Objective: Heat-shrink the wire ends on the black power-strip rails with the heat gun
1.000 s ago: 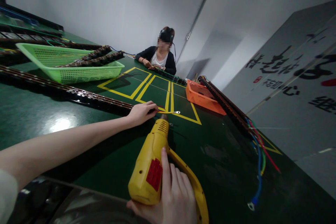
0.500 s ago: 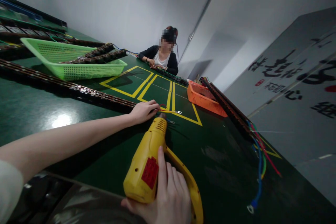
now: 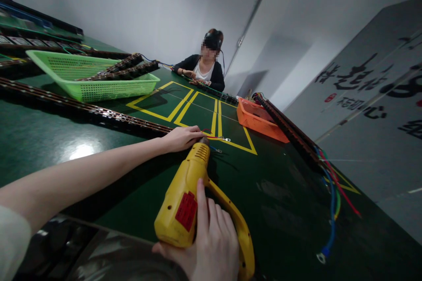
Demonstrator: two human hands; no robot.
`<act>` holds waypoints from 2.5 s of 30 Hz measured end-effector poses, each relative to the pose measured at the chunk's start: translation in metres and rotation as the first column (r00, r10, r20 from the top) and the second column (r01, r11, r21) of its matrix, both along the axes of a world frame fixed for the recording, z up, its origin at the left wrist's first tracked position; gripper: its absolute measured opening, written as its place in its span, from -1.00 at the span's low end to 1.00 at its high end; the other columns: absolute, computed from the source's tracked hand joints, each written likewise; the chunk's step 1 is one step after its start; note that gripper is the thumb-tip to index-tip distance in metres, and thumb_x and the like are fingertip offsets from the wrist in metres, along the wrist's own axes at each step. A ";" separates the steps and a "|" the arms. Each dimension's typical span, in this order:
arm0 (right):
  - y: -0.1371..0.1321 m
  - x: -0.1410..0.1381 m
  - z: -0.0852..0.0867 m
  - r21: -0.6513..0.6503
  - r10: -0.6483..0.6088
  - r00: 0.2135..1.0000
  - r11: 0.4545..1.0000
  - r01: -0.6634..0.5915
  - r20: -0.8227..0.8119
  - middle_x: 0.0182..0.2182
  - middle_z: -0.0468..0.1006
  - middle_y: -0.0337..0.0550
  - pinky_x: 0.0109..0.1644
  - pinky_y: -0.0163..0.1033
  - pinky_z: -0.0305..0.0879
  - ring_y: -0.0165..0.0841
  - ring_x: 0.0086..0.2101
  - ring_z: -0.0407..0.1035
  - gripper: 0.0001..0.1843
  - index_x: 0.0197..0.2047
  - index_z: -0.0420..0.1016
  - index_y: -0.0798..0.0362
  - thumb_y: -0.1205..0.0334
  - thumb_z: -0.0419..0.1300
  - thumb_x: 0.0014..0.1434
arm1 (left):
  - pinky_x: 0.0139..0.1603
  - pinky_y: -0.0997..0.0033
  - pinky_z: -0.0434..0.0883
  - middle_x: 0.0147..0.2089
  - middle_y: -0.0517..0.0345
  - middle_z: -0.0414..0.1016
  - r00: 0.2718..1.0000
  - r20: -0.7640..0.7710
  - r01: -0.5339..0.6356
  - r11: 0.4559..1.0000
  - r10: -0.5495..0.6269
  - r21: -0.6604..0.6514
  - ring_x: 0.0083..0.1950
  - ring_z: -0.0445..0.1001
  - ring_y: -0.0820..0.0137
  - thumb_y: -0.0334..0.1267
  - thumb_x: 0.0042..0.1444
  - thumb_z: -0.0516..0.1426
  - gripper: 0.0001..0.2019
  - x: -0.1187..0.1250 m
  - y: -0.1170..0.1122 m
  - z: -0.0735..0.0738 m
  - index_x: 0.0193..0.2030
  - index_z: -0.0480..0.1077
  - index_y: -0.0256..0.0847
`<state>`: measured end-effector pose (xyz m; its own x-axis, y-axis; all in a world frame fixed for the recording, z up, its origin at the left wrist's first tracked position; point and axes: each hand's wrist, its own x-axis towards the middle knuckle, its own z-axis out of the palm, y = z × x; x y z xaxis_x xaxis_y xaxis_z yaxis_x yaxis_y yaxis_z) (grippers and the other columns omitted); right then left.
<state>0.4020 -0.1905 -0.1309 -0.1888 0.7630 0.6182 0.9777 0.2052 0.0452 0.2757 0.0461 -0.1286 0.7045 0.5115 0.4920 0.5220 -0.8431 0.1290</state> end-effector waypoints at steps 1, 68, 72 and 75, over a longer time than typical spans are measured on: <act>0.000 0.002 0.000 -0.002 0.004 1.000 1.000 -0.004 -0.001 -0.38 0.46 -0.08 -0.31 -0.11 0.34 -0.23 -0.40 0.37 0.26 0.29 -0.02 0.25 -0.60 -0.06 -0.21 | -0.16 0.47 0.38 0.00 0.05 0.32 1.000 -0.020 -0.007 1.000 0.008 0.005 -0.14 0.42 0.38 -0.24 0.28 -0.12 -0.62 0.000 0.000 0.000 0.21 0.23 -0.05; -0.014 0.046 -0.005 -0.180 -0.152 0.986 0.974 0.139 -0.061 -0.42 0.49 -0.27 -0.34 -0.17 0.27 -0.26 -0.38 0.43 -0.63 -0.28 0.33 -0.04 -0.03 0.28 -0.11 | -0.02 0.30 0.36 0.04 -0.02 0.34 0.989 -0.118 -0.078 0.991 0.091 0.107 0.02 0.39 0.25 -0.13 0.24 -0.05 -0.60 0.004 -0.006 -0.001 0.18 0.13 -0.22; -0.013 0.051 -0.006 -0.157 -0.115 0.993 0.982 0.110 -0.026 -0.38 0.49 -0.22 -0.27 -0.16 0.22 -0.29 -0.36 0.41 -0.51 -0.19 0.35 0.01 -0.25 -0.06 0.17 | -0.02 0.30 0.35 0.03 -0.01 0.35 0.991 -0.111 -0.066 0.991 0.079 0.116 0.01 0.39 0.26 -0.12 0.27 -0.07 -0.61 0.005 -0.006 -0.001 0.18 0.13 -0.21; -0.013 0.056 -0.009 -0.155 -0.108 0.994 0.982 0.105 -0.005 -0.29 0.50 -0.19 -0.16 -0.15 0.16 -0.30 -0.28 0.40 -0.41 -0.07 0.32 0.02 -0.25 -0.24 0.23 | -0.01 0.31 0.35 0.04 0.00 0.35 0.991 -0.102 -0.068 0.988 0.082 0.137 0.02 0.38 0.27 -0.13 0.26 -0.06 -0.62 0.005 -0.005 -0.003 0.17 0.15 -0.21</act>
<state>0.4581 -0.2031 -0.1404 -0.0935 0.8645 0.4938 0.9946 0.1033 0.0075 0.2802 0.0409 -0.1318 0.7187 0.5000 0.4832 0.5892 -0.8069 -0.0412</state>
